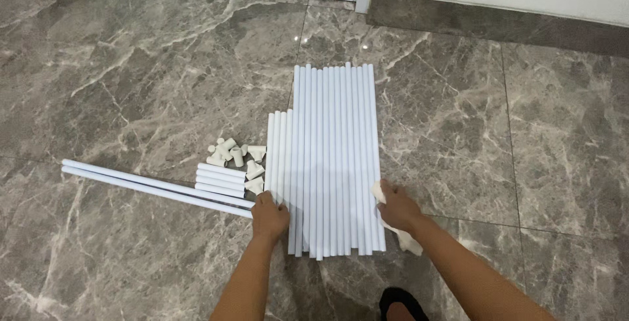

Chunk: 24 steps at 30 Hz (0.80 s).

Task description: The person wipes white plastic rods with a cloth, then inserts two rods into a white plastic frame piece. The person then picks up two white sheets and places them on the floor.

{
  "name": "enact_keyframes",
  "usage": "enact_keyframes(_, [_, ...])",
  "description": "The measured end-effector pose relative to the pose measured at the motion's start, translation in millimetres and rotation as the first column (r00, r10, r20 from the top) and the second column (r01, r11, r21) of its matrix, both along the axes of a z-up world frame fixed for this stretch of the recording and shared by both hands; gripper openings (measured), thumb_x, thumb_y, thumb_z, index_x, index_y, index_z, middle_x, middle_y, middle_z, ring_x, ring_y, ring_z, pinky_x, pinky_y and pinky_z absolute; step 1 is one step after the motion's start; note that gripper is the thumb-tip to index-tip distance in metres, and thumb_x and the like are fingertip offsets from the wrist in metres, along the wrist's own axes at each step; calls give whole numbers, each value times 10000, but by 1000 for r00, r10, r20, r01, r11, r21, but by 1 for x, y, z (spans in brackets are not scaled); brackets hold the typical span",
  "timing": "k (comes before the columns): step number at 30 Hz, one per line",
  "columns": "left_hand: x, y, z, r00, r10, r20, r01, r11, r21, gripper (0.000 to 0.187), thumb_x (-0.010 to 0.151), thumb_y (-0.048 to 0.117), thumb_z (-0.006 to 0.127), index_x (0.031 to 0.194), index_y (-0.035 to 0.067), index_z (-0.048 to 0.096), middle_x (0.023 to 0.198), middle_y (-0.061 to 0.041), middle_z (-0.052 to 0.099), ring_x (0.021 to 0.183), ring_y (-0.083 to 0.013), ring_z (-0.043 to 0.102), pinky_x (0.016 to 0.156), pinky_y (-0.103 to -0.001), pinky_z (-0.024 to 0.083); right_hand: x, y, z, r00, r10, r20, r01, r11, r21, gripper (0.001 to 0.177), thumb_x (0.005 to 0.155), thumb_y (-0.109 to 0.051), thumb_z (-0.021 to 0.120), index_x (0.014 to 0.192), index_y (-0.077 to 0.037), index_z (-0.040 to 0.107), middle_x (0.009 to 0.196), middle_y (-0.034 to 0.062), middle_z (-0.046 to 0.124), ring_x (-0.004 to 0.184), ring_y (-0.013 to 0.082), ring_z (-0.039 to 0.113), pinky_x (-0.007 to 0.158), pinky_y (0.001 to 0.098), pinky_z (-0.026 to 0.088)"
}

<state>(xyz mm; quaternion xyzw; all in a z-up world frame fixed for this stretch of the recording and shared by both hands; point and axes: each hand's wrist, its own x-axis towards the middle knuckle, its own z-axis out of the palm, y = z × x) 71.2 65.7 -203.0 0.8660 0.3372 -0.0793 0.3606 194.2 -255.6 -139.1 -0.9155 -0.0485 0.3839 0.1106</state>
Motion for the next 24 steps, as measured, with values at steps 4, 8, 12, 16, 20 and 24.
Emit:
enact_keyframes(4, [-2, 7, 8, 1000, -1, -7, 1, 1000, 4, 681, 867, 187, 634, 1457, -47, 387, 1511, -251, 408, 1350, -469, 396, 1134, -499, 369, 1, 3, -13, 999, 31, 17, -32, 999, 20, 788, 1005, -324, 530, 1651, -238, 88, 1641, 262, 213, 1447, 463, 396, 1194, 509, 378])
enact_keyframes(8, [-5, 14, 9, 1000, 26, -4, -26, 1000, 5, 666, 869, 195, 631, 1449, -35, 399, 1505, -238, 420, 1356, -463, 398, 1128, -507, 373, 0, 8, -23, 996, 66, 52, -68, 997, 42, 783, 1004, -322, 538, 1649, -230, 104, 1632, 294, 209, 1465, 488, 351, 1197, 522, 368])
enact_keyframes(12, [-8, 22, 5, 1000, 17, -23, -17, 999, 32, 657, 875, 228, 642, 1439, -30, 428, 1478, -242, 456, 1352, -445, 435, 1126, -504, 395, -2, 19, -16, 996, 78, 50, -80, 996, 40, 787, 1017, -315, 545, 1644, -195, 84, 1617, 297, 204, 1437, 489, 368, 1174, 523, 378])
enact_keyframes(16, [-11, 31, 3, 1000, 11, 24, -12, 999, 50, 666, 872, 202, 657, 1439, -52, 418, 1471, -254, 446, 1326, -468, 431, 1119, -511, 382, -5, 33, 0, 1000, 5, -11, -5, 999, 43, 768, 1013, -299, 521, 1647, -220, 94, 1634, 239, 222, 1399, 440, 463, 1174, 497, 411])
enact_keyframes(20, [-13, 37, 5, 999, 37, 13, -38, 998, 47, 653, 867, 189, 655, 1434, -47, 434, 1455, -238, 472, 1316, -452, 462, 1108, -498, 409, -8, 42, 8, 999, 40, 8, -40, 998, 39, 761, 1016, -311, 525, 1647, -214, 111, 1628, 227, 247, 1411, 434, 451, 1185, 491, 397])
enact_keyframes(24, [-15, 39, 16, 999, 35, 11, -35, 998, 60, 601, 865, 170, 653, 1395, -41, 462, 1472, -252, 434, 1295, -465, 449, 1061, -506, 423, -7, 44, 2, 998, 57, 0, -57, 998, 34, 753, 1025, -323, 502, 1645, -210, 90, 1646, 221, 204, 1456, 435, 383, 1191, 511, 366])
